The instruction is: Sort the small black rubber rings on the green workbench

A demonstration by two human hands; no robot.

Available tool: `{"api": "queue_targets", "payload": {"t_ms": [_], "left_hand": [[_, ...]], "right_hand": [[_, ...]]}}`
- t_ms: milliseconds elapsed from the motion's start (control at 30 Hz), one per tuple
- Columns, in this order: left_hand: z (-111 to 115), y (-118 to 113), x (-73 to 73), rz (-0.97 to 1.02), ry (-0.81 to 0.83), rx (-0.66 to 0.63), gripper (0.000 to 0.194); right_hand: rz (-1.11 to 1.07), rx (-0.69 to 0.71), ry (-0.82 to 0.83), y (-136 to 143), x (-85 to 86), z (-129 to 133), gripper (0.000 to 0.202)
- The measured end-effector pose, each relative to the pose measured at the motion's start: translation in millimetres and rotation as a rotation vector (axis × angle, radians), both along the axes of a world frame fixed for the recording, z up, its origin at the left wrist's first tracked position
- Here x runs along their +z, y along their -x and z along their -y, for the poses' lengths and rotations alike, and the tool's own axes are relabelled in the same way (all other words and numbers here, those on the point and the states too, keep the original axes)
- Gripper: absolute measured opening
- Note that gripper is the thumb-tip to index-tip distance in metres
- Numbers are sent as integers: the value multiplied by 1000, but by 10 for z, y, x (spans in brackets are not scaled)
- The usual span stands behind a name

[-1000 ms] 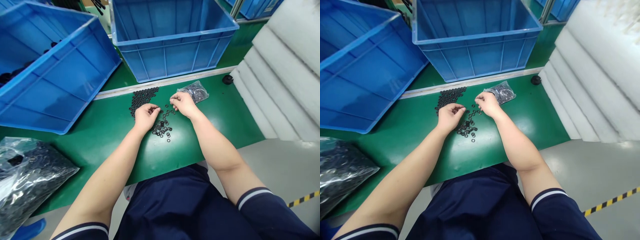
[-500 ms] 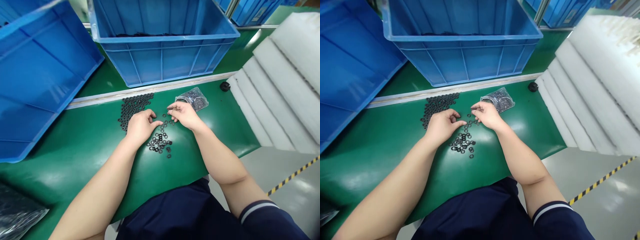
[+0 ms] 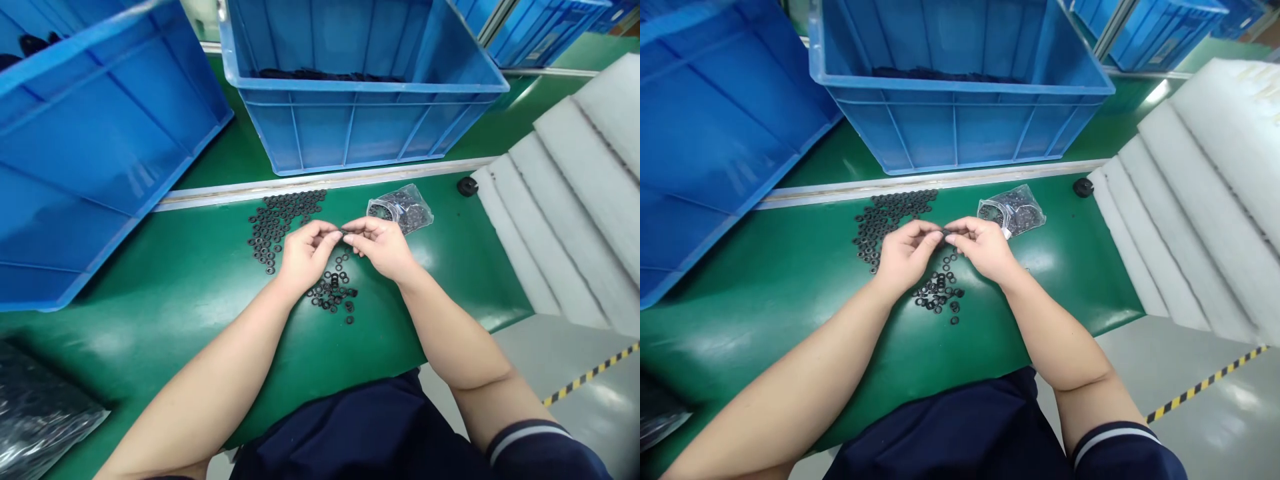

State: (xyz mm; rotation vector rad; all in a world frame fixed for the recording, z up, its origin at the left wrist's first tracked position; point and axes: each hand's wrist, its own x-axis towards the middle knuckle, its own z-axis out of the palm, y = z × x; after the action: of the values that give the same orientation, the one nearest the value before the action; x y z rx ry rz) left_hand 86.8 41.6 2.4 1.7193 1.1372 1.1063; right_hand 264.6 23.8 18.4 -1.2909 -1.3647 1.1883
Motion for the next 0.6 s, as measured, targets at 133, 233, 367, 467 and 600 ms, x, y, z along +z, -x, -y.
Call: {"api": "queue_targets", "payload": {"t_ms": [133,233,367,467,600], "left_hand": [[4,-3,50,195,280,-133,26],[-23,46,41,282,392,-190,29],[-39,92,27,402,535,-267,31],[-38,98,50,457,613,-308,34],[-40,93,78,478,637,-339,35]], "right_hand": [[33,9,-61,51,34,57,23],[58,32,-57,46,43,54,22],[30,63,-26,50,47,51,23],[4,78,-36,68,53,59,22],[-16,101,-59,78,75,65,20]]}}
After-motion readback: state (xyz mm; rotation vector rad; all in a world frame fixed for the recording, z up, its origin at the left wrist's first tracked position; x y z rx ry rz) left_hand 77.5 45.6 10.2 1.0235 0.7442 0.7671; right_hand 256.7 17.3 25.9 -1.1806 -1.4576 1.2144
